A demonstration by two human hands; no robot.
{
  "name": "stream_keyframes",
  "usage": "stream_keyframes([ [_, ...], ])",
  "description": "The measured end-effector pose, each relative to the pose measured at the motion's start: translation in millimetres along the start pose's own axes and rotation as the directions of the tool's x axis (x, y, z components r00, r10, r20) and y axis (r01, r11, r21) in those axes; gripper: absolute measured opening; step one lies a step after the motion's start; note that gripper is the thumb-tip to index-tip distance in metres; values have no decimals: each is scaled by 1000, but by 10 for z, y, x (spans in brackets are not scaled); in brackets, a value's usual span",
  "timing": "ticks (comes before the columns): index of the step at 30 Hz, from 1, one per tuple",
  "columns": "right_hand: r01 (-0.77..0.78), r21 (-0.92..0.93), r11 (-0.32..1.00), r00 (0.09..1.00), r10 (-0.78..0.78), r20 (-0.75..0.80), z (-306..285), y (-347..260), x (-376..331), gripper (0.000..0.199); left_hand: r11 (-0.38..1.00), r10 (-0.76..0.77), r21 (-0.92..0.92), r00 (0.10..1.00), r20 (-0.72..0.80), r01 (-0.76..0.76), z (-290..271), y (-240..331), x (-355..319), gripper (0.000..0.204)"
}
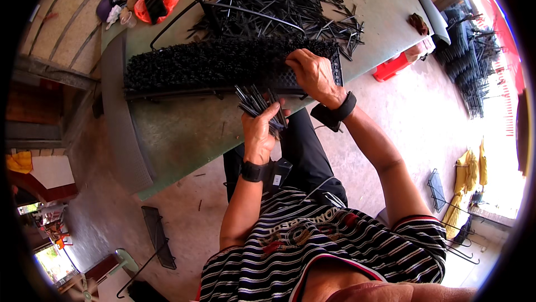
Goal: The person inserts black bristles into a perforated broom head, picking them from a pile on the table and placing them one by one into the holes. The person occasionally gathers bristles into a bundle before continuing the insertion process.
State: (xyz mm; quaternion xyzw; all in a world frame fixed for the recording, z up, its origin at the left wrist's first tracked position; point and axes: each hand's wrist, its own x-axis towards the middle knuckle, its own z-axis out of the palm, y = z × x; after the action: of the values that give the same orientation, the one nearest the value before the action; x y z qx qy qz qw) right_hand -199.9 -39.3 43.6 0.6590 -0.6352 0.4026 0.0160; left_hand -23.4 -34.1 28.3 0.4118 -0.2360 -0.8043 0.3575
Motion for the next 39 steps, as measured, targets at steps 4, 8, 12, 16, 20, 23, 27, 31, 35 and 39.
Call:
stream_keyframes([
  [4, 65, -111, 992, 998, -62, 25, 40, -87, 7, 5, 1000, 11, -5, 1000, -12, -11, -61, -16, 22, 28],
  [8, 6, -92, 996, 999, -3, 32, 7, -22, 72, 5, 1000, 7, -7, 1000, -19, -7, -70, -3, 25, 27],
  [12, 10, -59, 998, 1000, -9, 16, -40, -115, 99, 7, 1000, 20, -12, 1000, -9, -20, -58, 24, 7, 27],
  [16, -36, -97, 995, 999, 35, -16, -83, -205, 155, 14, 1000, 20, -22, 1000, -10, -20, -72, 38, -6, 26],
  [20, -115, -49, 992, 987, 108, -123, -62, -250, 16, 10, 999, 22, -40, 1000, -21, -22, -67, 43, -16, 26],
  [23, -78, -43, 996, 977, 68, -202, -85, -233, -5, 9, 999, 12, -44, 999, -29, -13, -48, 53, -29, 25],
  [27, -205, 82, 975, 962, 216, -164, -121, -251, 64, 8, 999, 20, -38, 1000, -10, -20, -56, 40, -38, 25],
  [31, -262, 221, 940, 942, 298, -155, -105, -164, 74, 7, 999, 22, -36, 1000, -8, -23, -41, 38, -41, 26],
  [35, -247, 228, 942, 942, 289, -172, -176, -226, 41, 5, 999, 16, -35, 1000, -11, -16, -38, 52, -54, 26],
  [39, -165, 183, 969, 963, 198, -183, -107, -206, 2, 3, 999, 20, -34, 1000, -5, -21, -50, 24, -38, 25],
])
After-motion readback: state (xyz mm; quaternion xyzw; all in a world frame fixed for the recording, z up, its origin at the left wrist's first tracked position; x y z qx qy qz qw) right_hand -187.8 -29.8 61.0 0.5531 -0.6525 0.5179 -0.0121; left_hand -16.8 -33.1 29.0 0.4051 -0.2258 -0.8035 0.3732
